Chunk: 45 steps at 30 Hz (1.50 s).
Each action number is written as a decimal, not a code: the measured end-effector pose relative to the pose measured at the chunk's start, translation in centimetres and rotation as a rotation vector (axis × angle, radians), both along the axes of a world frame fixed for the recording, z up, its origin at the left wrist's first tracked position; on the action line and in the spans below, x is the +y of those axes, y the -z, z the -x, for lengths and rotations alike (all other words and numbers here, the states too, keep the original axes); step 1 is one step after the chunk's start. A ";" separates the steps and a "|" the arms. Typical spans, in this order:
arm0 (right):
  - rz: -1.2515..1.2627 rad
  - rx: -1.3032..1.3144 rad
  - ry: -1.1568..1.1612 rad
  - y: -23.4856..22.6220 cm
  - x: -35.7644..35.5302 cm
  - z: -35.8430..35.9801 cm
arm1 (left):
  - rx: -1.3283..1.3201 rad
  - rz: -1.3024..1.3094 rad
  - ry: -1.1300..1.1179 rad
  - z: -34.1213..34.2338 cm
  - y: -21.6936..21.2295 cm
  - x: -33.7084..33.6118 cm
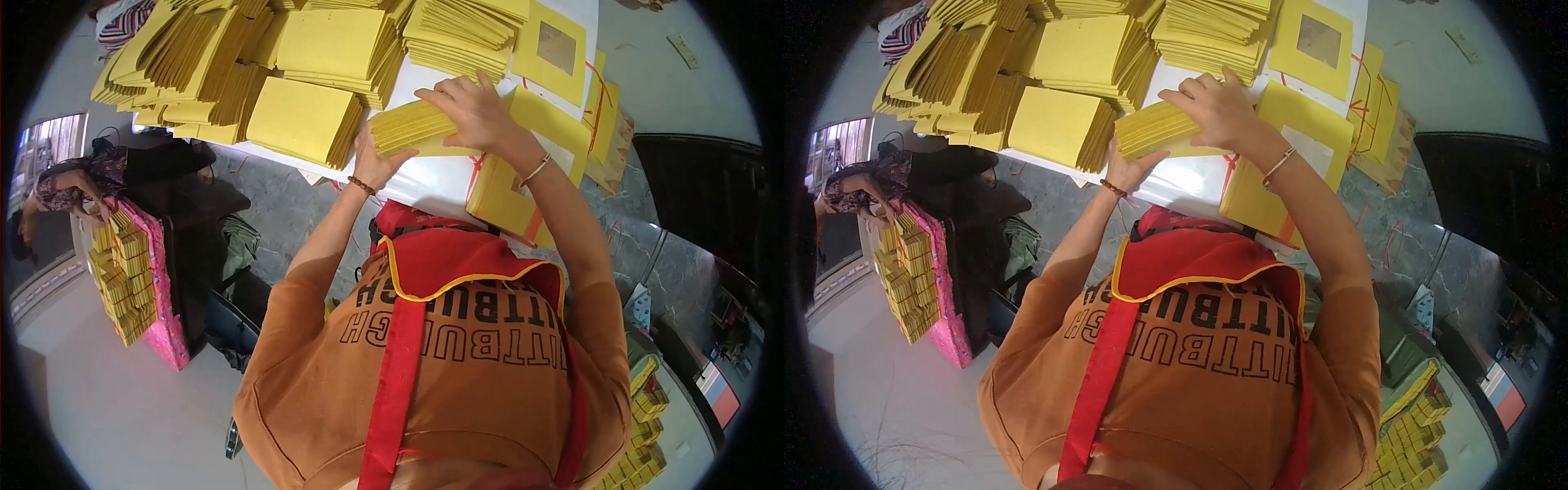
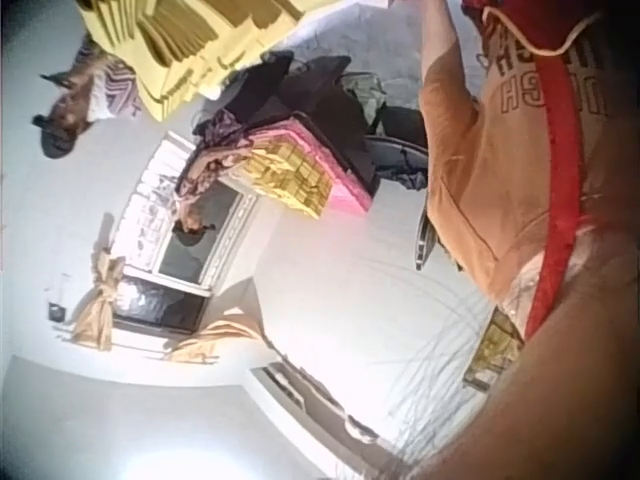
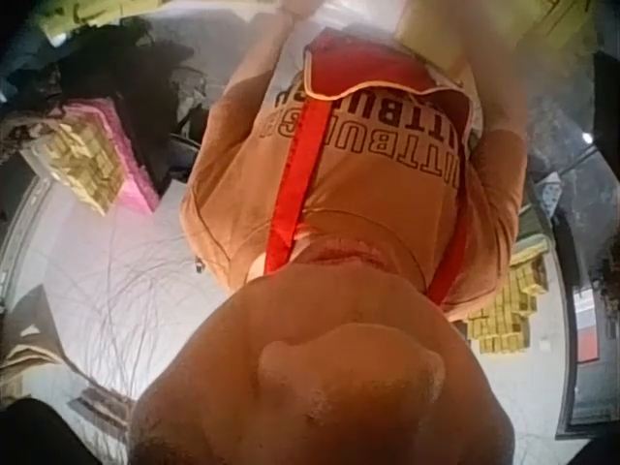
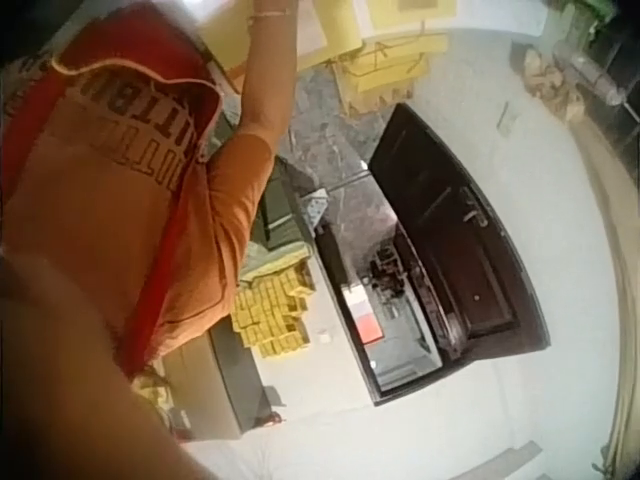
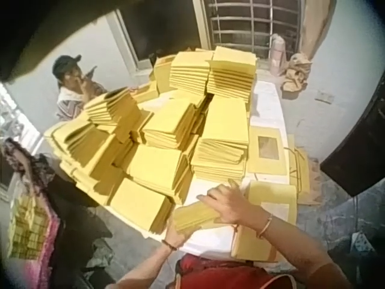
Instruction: Organizing and stacking yellow paper products on a table in a workspace.
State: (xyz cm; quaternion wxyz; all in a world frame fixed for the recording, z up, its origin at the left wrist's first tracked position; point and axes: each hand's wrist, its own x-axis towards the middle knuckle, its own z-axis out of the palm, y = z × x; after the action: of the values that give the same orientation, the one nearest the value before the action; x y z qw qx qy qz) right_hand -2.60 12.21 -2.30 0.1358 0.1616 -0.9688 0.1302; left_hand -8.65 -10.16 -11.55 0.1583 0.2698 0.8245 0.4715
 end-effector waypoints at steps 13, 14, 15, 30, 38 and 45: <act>0.943 -0.361 0.095 -3.4 1.2 -2.2 | -0.110 -0.806 -0.017 -1.8 -9.6 0.3; 0.942 -0.360 0.092 -3.4 1.0 -2.4 | -0.405 -1.008 0.001 -2.0 -9.9 0.4; 1.067 -0.436 0.085 -3.3 0.9 -2.5 | -0.362 -0.930 0.145 -1.5 -9.4 -0.1; 1.204 -0.455 -0.032 1.3 -0.2 -2.0 | 0.202 -0.124 0.226 0.4 -3.7 0.7; 1.325 -0.421 -0.030 1.7 -1.0 -2.2 | 0.257 -0.089 0.202 0.8 -2.1 1.4; 1.376 -0.506 0.097 -0.6 -0.9 -2.6 | 0.062 -0.178 0.024 -0.7 -6.3 0.9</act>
State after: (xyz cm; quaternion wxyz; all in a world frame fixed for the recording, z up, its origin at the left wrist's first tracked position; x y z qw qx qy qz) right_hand -0.04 11.27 -1.67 -0.0158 -0.0382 -0.6757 0.7360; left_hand -7.93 -9.22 -5.28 0.1135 0.3072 0.7805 0.5325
